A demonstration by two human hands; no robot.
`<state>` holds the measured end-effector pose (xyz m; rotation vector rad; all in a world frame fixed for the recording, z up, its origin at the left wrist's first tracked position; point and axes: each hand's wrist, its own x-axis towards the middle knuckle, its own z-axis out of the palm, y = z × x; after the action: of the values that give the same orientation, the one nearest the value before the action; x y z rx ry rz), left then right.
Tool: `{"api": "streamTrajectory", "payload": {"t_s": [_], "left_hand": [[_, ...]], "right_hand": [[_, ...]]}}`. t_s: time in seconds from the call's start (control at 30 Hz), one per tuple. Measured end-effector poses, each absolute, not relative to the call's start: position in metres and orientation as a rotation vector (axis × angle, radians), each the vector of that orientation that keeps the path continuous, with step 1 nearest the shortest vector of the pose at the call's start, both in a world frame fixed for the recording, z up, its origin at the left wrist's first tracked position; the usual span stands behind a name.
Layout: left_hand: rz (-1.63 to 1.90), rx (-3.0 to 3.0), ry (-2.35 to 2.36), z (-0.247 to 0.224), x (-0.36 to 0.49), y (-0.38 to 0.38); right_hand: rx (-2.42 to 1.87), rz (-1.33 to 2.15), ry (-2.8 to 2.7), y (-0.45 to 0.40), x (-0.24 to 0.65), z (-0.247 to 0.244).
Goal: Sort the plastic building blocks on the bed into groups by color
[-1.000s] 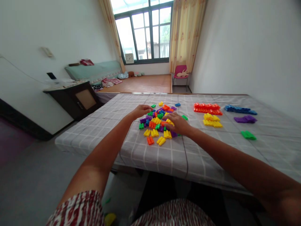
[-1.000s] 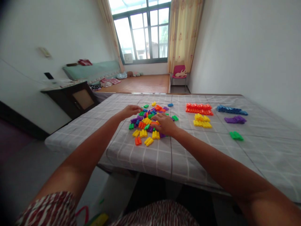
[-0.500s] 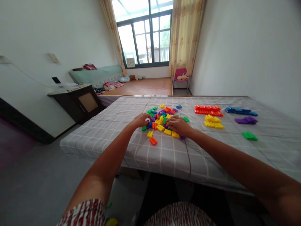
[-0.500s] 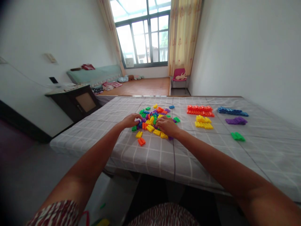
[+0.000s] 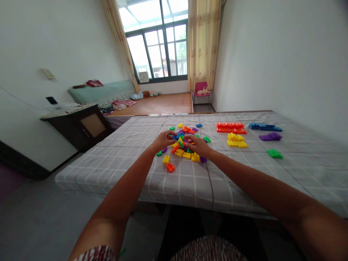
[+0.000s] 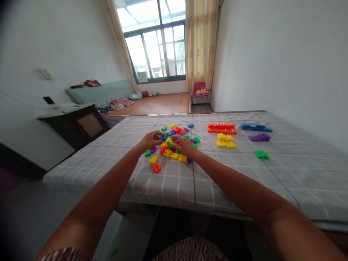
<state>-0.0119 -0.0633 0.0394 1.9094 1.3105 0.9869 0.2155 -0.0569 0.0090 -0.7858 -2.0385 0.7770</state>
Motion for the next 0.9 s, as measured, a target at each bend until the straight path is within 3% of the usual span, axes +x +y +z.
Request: {"api": "streamTrajectory", "payload": {"t_s": [0.17, 0.3, 0.53, 0.67, 0.9], "left_hand": [[1.125, 1.816, 1.159, 0.033, 0.031, -0.065], [0.943, 2.005, 1.148, 0.041, 0.034, -0.065], [0.857, 2.008, 1.77, 0.045, -0.043, -0.034], [0.844, 1.959, 1.869, 0.022, -0.069, -0.027], [0.786, 1.915, 1.99, 0.001, -0.08, -0.019]], "right_hand": [[-0.641, 1.126, -1.785, -0.054, 0.212, 0.016], [-0.787, 1.144, -1.669, -0.048, 0.23, 0.012], [-0.962, 1.092, -1.527, -0.017, 0.33, 0.018], [-1.145, 0.864, -1.47, 0.015, 0.421, 0.022], [-1.648, 0.174, -1.32, 0.063, 0.595, 0.024]]}}
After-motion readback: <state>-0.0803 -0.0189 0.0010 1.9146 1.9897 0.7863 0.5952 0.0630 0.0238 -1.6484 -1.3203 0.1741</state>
